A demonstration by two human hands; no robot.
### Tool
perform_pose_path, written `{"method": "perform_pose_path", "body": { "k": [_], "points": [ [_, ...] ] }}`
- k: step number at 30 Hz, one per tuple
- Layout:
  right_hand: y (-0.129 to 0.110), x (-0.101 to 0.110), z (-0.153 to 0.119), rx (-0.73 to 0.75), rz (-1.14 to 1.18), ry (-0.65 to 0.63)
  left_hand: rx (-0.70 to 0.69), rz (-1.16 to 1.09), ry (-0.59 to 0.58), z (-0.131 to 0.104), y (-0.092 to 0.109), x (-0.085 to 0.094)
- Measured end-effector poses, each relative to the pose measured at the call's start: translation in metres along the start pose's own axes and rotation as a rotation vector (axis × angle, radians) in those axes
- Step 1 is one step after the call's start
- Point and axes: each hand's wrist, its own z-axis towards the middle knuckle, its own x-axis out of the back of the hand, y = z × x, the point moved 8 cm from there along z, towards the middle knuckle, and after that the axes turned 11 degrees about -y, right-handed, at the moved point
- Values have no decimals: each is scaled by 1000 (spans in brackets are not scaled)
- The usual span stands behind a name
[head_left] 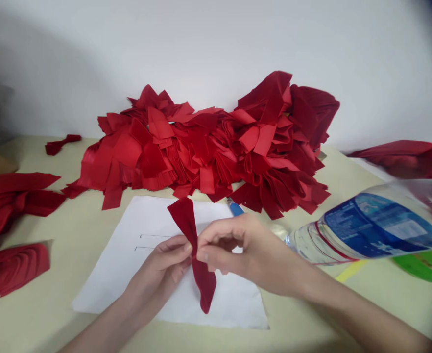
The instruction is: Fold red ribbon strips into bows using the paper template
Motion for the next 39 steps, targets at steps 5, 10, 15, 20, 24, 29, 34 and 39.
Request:
{"method": "perform_pose_path", "body": {
  "k": [5, 10, 15, 20, 24, 29, 34, 39],
  "points": [
    [17, -6, 7, -62, -151, 93, -14, -34, 103, -3, 2, 2],
    [19, -2, 7, -95, -275, 147, -21, 13, 143, -4, 2, 7],
    [19, 1, 6, -97, -318, 167, -31, 87, 143, -5, 4, 6],
    [18, 1, 5, -96, -281, 171, -45, 156, 142, -7, 8, 0],
    [16, -2, 6, -81, -191, 133, -45, 193, 151, -8, 9, -1],
    [16, -5, 8, -30, -72, 88, -52, 204, 154, -6, 9, 1],
    [25, -3, 8, -101, -206, 158, -56, 184, 175, -5, 9, 3],
    [24, -4, 7, -109, -256, 183, -60, 183, 203, -7, 8, 4]
  ]
}}
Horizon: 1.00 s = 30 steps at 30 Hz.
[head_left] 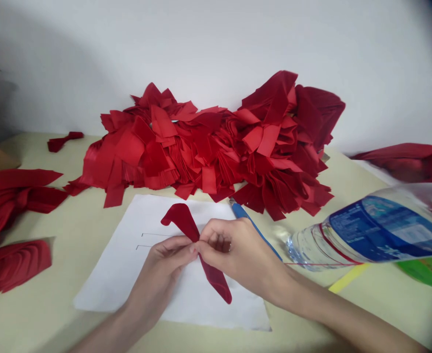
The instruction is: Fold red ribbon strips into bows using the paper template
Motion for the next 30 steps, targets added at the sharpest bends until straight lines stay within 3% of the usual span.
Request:
{"method": "perform_pose_path", "body": {
  "k": [11, 17, 30],
  "points": [
    [-3, 4, 0, -2, -102, 9, -6, -3, 26, 0, -2, 2],
    [-1, 6, 0, -12, -118, -44, 7, -12, -10, 0, -3, 0],
    [-1, 4, -2, 16, -194, -25, 4, -71, -60, 0, -3, -3]
  ]
}}
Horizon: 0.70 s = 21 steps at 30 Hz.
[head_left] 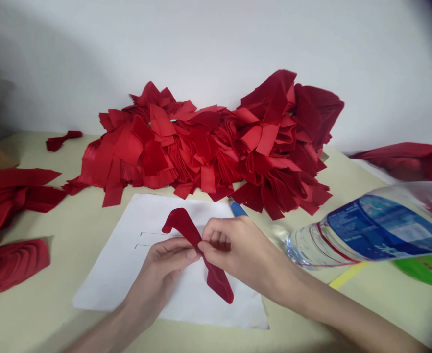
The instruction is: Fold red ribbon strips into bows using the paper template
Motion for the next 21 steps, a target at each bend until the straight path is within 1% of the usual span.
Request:
{"method": "perform_pose_path", "body": {
  "k": [2, 5, 8, 11, 15, 18, 21],
  "points": [
    [-1, 0, 0, 1, 4, 7, -16, -15, 2, 0, 0, 0],
    [-3, -1, 1, 9, 35, 2, -22, 21, -22, 1, -1, 0],
    [-3, 0, 3, 45, 115, -64, 6, 35, -47, 1, -2, 1],
    [-4, 5, 4, 95, 223, -148, 19, 9, -128, 2, 1, -4],
    [-3, 12, 3, 121, 370, -214, 35, -67, -244, 2, 2, -12],
    [-5, 13, 2, 122, 469, -260, 57, -104, -286, 2, -2, -14],
    [-2, 11, 3, 74, 502, -291, 68, -154, -317, 1, -4, -14]
  ]
}}
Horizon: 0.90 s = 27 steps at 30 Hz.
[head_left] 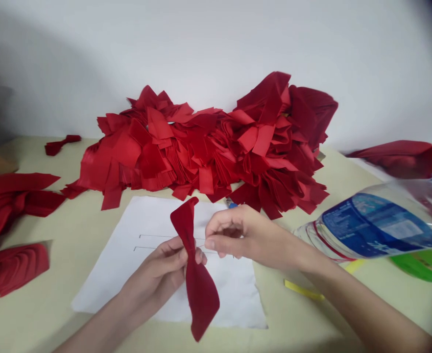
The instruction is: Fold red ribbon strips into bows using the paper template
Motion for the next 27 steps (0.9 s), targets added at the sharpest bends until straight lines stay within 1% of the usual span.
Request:
{"method": "perform_pose_path", "body": {
  "k": [3, 8, 11, 13, 15, 17, 23, 25, 27],
  "points": [
    [2, -2, 3, -15, 18, -40, 0, -70, -23, -1, -1, 1],
    [1, -8, 6, 30, 20, -131, -3, -118, -8, -1, -1, 4],
    [5, -9, 5, 13, -3, -151, -6, -120, 13, -1, -2, 5],
    [9, -7, 5, -15, -28, -148, -2, -132, 6, -1, -3, 4],
    [14, -5, 5, -38, -31, -152, 11, -136, -18, -1, -5, 1],
    [17, -6, 7, -29, 2, -178, 21, -124, -53, -1, -6, -2],
    [15, -20, 14, 140, 150, -342, 58, -65, -149, -3, -10, -13],
    [17, -26, 13, 159, 173, -389, 92, -73, -192, -4, -14, -19],
    [19, -29, 12, 148, 156, -414, 157, -80, -222, -6, -20, -25]
  ]
}}
